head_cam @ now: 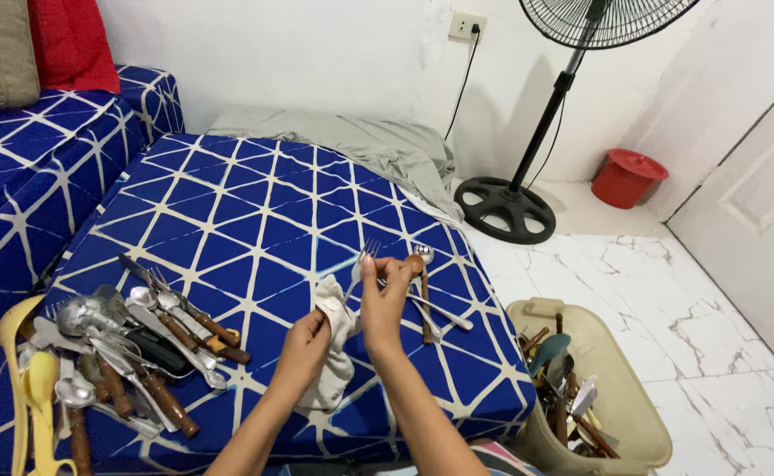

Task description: The person wipes individual pieces of silverware, including forks, knives, and spoons, with a cloth while they are laid out on a bed.

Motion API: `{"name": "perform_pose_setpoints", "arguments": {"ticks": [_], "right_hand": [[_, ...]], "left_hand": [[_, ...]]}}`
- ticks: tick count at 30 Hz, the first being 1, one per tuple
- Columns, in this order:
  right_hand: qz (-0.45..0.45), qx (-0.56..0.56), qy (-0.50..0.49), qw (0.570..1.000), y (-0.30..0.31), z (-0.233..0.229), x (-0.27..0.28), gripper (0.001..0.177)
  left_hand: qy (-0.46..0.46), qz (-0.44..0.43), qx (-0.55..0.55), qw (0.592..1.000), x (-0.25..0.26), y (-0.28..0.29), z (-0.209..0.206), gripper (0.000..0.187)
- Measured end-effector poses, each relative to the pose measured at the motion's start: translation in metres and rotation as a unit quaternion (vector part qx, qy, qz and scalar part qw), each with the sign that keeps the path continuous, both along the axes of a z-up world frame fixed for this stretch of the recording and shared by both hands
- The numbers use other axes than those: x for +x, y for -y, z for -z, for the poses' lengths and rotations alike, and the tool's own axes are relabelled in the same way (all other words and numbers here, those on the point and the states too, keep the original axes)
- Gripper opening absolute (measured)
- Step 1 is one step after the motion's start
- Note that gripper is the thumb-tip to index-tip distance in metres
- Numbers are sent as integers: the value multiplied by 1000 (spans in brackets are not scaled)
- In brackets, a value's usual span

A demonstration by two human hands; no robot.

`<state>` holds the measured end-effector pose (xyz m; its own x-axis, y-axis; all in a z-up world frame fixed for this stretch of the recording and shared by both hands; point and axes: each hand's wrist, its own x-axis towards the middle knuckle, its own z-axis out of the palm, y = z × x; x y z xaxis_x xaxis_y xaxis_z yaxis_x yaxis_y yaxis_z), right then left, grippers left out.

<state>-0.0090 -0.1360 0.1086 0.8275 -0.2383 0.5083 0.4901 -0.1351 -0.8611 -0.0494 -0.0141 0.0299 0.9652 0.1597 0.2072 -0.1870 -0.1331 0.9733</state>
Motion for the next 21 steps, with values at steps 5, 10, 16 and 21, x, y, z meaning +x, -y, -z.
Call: {"name": "perform_pose_setpoints", "arguments": {"ticks": [5, 10, 16, 21], "right_hand": [[-29, -42, 26, 998, -17, 16, -9, 30], [-16, -17, 47, 999, -10, 6, 21, 28], [-97, 7, 0, 995, -24, -7, 21, 26], [-90, -12, 5, 996, -65, -30, 7, 25]], "left_hand": [[12, -65, 21, 998, 22, 1, -30, 31], [18, -46, 8, 999, 19, 3, -17, 32], [21, -66, -4, 998, 10, -21, 58, 27], [-18, -131, -28, 991, 4, -69, 133, 25]]}}
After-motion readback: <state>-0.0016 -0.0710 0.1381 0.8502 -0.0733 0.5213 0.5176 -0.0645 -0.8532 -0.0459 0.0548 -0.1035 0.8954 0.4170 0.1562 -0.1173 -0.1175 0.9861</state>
